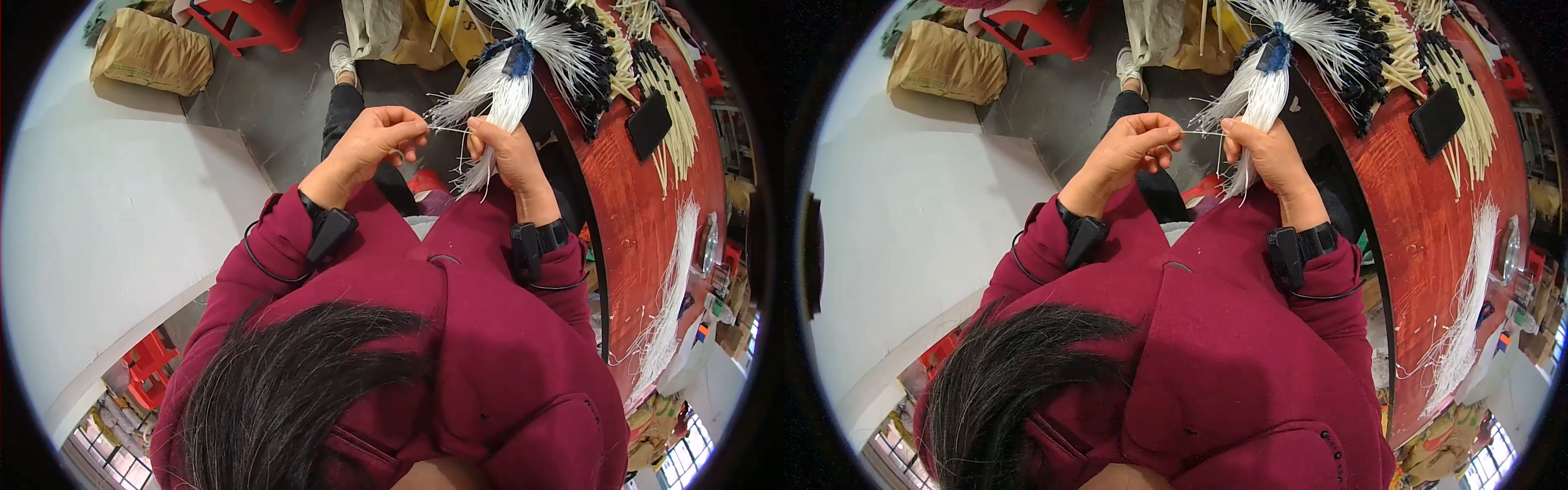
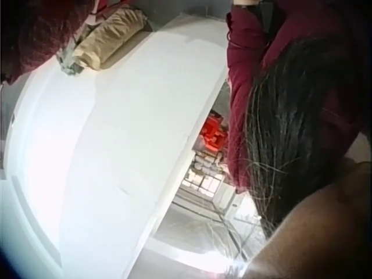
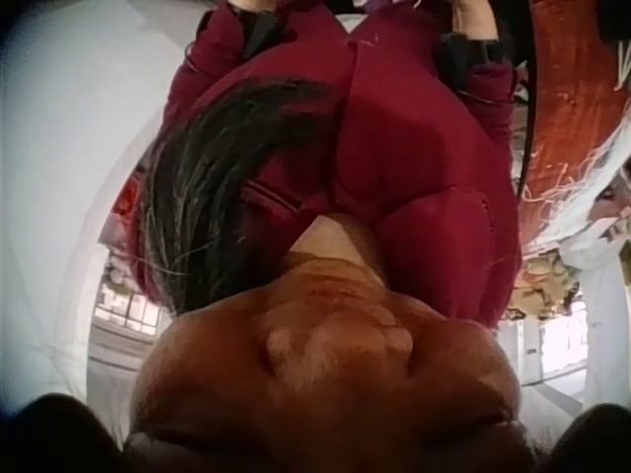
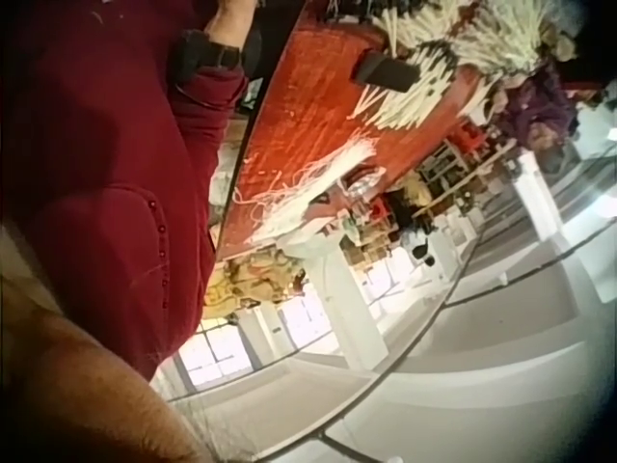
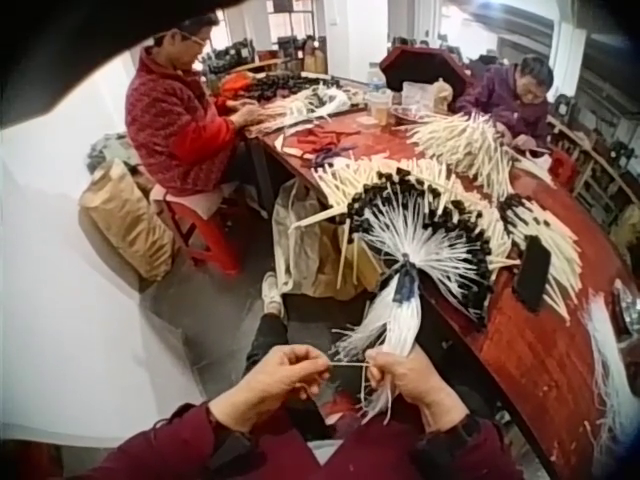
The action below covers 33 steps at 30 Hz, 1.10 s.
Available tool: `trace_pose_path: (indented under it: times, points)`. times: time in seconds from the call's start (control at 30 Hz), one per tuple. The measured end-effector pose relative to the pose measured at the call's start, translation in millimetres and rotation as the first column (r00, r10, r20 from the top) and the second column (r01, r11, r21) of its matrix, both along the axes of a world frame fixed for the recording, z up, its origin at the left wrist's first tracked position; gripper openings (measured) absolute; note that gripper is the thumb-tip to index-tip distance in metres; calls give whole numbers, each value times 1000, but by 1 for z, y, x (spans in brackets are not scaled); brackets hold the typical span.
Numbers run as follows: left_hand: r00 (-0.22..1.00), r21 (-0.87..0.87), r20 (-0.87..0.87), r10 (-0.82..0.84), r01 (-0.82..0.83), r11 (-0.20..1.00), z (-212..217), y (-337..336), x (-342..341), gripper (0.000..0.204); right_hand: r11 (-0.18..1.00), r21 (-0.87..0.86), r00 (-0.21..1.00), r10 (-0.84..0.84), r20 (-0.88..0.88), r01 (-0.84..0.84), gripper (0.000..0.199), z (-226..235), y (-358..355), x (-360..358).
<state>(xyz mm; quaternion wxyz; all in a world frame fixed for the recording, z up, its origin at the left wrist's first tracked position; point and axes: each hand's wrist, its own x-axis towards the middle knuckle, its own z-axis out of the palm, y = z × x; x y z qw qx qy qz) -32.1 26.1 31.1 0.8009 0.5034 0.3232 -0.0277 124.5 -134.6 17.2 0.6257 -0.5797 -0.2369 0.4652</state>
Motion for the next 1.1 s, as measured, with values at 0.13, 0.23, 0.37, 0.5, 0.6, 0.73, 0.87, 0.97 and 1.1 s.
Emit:
trace_pose_path:
  times: [0.13, 0.23, 0.37, 0.5, 0.6, 0.73, 0.87, 0.97, 1.1]
  points:
    - [990, 23, 58, -125, 124, 992, -15, 8, -3, 16, 999, 33, 999, 4, -46, -2, 22, 2, 0, 0]
    - [994, -320, 68, -83, 101, 942, -21, 14, -7, 13, 999, 44, 995, 2, -96, 2, 20, 3, -1, 2]
    - [992, -500, 122, -35, 92, 861, -21, 15, -9, 13, 998, 46, 991, -27, -128, 33, 19, 2, 0, -2]
    - [969, -166, 8, 248, -243, 956, -29, 36, -9, 15, 994, 79, 995, -72, -63, 77, 20, 2, 1, -6]
    - [944, 263, 3, 331, -320, 910, -37, 37, -8, 15, 993, 98, 997, -68, -25, 70, 22, 0, 3, -6]
    - [991, 432, 17, -131, 111, 895, 6, -3, 3, 16, 990, 115, 994, -79, -72, 87, 27, -4, 7, -10]
    - [945, 520, 93, -314, 223, 825, -3, -38, 16, 14, 985, 133, 966, -72, -250, 108, 30, 2, 5, -13]
    - [950, 253, 109, -291, 257, 933, -6, -40, 22, 15, 990, 101, 966, -74, -248, 102, 32, 10, 4, -15]
    - [969, 124, 92, -228, 216, 969, -7, -29, 16, 17, 982, 88, 981, -156, -117, 167, 32, -2, 4, -14]
